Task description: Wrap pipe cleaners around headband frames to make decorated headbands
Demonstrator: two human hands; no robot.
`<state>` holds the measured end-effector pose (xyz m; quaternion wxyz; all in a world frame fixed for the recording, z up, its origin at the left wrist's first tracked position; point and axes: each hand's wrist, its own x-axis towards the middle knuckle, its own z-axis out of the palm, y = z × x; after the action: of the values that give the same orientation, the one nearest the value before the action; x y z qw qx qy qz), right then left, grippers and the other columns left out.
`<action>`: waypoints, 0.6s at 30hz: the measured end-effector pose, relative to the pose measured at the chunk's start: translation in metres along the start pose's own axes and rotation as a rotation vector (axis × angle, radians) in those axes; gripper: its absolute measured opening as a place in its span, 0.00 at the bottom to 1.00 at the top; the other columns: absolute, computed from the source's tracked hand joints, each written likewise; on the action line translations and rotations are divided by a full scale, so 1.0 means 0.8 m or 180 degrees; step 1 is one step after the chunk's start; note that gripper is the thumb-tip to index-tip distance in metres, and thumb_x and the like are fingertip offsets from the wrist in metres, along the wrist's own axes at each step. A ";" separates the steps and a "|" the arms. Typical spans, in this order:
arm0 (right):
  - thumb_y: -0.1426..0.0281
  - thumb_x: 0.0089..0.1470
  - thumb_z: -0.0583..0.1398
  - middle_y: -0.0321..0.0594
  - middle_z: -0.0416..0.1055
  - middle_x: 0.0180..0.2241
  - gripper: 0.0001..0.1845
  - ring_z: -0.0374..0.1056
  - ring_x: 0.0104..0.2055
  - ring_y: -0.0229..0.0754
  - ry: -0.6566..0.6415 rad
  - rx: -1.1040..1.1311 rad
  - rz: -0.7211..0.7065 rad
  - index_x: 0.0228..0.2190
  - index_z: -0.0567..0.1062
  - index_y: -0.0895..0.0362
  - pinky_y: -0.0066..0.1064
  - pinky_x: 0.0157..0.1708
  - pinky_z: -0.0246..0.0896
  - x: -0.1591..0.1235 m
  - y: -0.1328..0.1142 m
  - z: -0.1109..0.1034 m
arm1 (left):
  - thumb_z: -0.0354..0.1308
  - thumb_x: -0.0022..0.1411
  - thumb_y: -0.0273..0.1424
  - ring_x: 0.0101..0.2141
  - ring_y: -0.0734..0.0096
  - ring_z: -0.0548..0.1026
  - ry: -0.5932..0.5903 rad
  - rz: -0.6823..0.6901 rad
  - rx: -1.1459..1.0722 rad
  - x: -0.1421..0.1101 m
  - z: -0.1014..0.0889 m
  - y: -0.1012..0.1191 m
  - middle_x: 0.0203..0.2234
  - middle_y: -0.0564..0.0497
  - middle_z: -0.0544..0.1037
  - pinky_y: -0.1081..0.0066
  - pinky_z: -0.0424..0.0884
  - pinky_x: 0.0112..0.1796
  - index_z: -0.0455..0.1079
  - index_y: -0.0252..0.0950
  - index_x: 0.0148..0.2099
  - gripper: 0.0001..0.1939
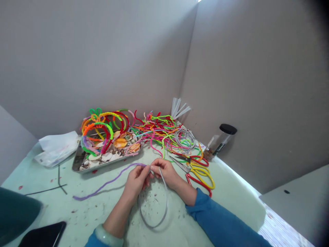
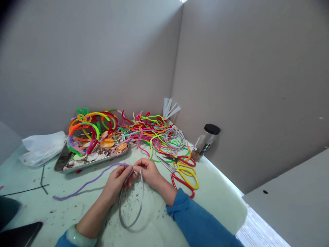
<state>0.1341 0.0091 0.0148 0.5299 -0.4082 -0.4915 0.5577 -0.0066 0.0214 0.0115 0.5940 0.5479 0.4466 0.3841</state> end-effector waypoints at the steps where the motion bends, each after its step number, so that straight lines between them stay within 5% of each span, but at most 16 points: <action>1: 0.67 0.45 0.61 0.32 0.66 0.16 0.08 0.54 0.18 0.31 0.0026 -0.0008 0.0013 0.24 0.71 0.59 0.23 0.19 0.47 0.000 -0.001 0.000 | 0.54 0.55 0.46 0.12 0.80 0.63 -0.0007 0.0006 -0.0004 0.000 0.000 -0.001 0.14 0.52 0.70 0.79 0.54 0.14 0.66 0.32 0.27 0.20; 7: 0.67 0.44 0.62 0.31 0.65 0.16 0.08 0.53 0.17 0.30 0.0093 -0.0064 -0.0001 0.24 0.71 0.60 0.23 0.18 0.46 0.000 -0.002 0.001 | 0.54 0.56 0.46 0.13 0.80 0.64 -0.0026 0.0050 0.0004 0.001 0.000 -0.001 0.20 0.50 0.74 0.79 0.55 0.14 0.65 0.32 0.29 0.19; 18: 0.66 0.44 0.62 0.31 0.66 0.16 0.09 0.53 0.17 0.30 0.0038 -0.0066 0.0012 0.24 0.71 0.60 0.23 0.18 0.47 0.001 0.000 0.000 | 0.53 0.56 0.46 0.12 0.80 0.62 -0.0019 0.0036 0.0108 0.001 -0.001 -0.002 0.14 0.53 0.70 0.79 0.54 0.14 0.65 0.33 0.27 0.19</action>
<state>0.1339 0.0099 0.0145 0.5275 -0.4179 -0.4933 0.5511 -0.0068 0.0220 0.0097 0.5837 0.5615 0.4482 0.3783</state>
